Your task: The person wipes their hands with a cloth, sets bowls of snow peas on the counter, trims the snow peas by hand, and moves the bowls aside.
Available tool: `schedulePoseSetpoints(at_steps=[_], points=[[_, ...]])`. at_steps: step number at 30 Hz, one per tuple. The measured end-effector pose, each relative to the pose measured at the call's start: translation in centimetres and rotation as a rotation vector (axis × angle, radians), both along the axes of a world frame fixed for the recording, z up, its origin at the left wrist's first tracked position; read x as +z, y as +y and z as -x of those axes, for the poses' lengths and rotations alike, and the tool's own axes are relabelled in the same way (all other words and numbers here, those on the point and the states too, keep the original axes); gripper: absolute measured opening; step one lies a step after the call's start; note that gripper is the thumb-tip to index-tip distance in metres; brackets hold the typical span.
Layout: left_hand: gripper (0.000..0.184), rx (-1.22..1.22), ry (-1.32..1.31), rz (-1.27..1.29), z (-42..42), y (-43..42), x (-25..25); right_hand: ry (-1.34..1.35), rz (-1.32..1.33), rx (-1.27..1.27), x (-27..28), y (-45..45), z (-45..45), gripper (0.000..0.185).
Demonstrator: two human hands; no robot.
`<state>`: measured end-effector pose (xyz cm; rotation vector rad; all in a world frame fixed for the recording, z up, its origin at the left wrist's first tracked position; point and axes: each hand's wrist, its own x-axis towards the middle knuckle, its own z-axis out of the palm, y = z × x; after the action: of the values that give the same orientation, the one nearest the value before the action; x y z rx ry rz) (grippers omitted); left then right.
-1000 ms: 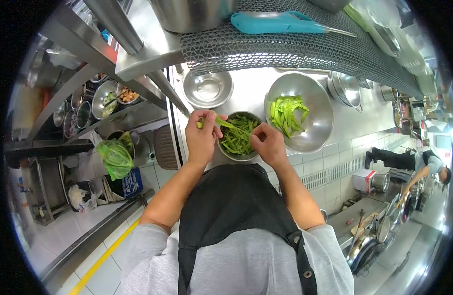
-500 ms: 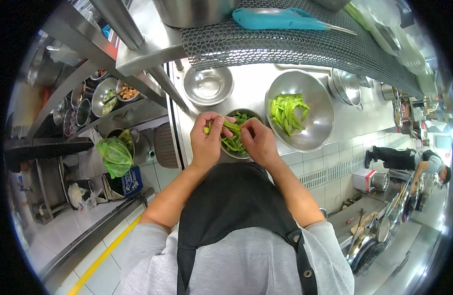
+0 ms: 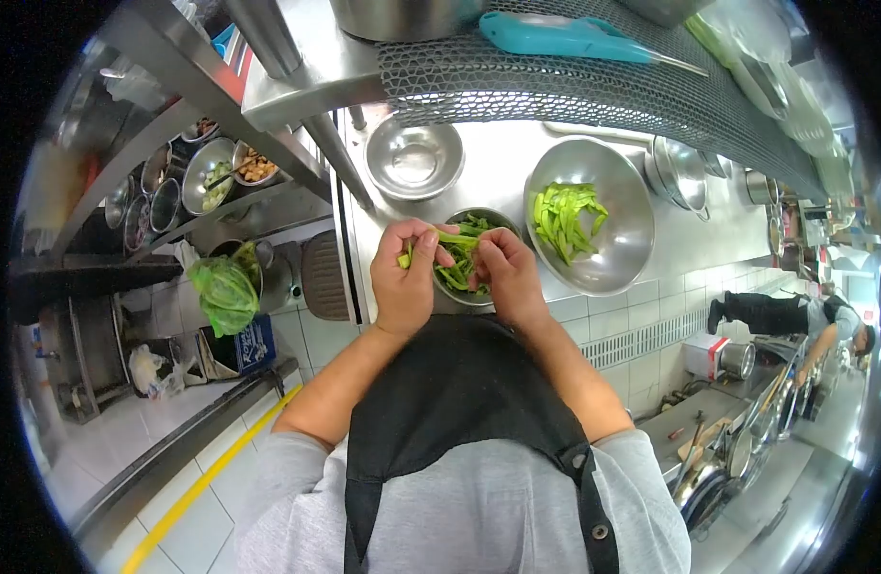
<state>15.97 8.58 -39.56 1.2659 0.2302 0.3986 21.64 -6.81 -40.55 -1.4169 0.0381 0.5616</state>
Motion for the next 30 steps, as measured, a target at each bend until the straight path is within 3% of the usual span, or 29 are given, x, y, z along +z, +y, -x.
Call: schedulePoseSetpoints(at_steps=[4, 7, 11, 13, 17, 22, 23, 27, 30], points=[[0.009, -0.001, -0.086, -0.04, 0.2, -0.1, 0.1, 0.06, -0.112, -0.032, 0.2, -0.1, 0.1, 0.01], [0.01, -0.035, -0.017, 0.048, -0.2, 0.4, 0.8, -0.331, 0.286, 0.067, 1.1, -0.3, 0.7, 0.011], [0.013, -0.179, 0.033, 0.171, -0.8, 1.9, -0.6, -0.511, 0.42, 0.111, 1.2, -0.6, 0.8, 0.009], [0.013, -0.252, 0.112, 0.044, -0.5, 1.6, -0.7, -0.669, 0.529, 0.17, 1.6, -0.9, 1.0, 0.009], [0.012, -0.196, 0.196, -0.216, -0.1, 1.0, -0.8, -0.349, 0.29, 0.107, 0.1, -1.1, 1.1, 0.009], [0.013, 0.042, 0.163, -0.009, -0.5, 2.4, 0.5, -0.069, -0.031, -0.141, -1.1, -2.3, -0.6, 0.011], [0.013, 0.092, 0.186, 0.047, -0.8, 3.5, 0.8, -0.092, 0.092, -0.096, -0.8, -3.3, -1.2, 0.008], [0.015, -0.032, 0.357, 0.546, -0.5, 5.4, -2.6, -0.676, 0.749, 0.361, -1.8, -3.9, -1.0, 0.014], [0.017, -0.045, 0.449, 0.754, 0.4, 5.9, -5.1, -0.915, 0.835, 0.282, -2.6, -2.9, -0.6, 0.019]])
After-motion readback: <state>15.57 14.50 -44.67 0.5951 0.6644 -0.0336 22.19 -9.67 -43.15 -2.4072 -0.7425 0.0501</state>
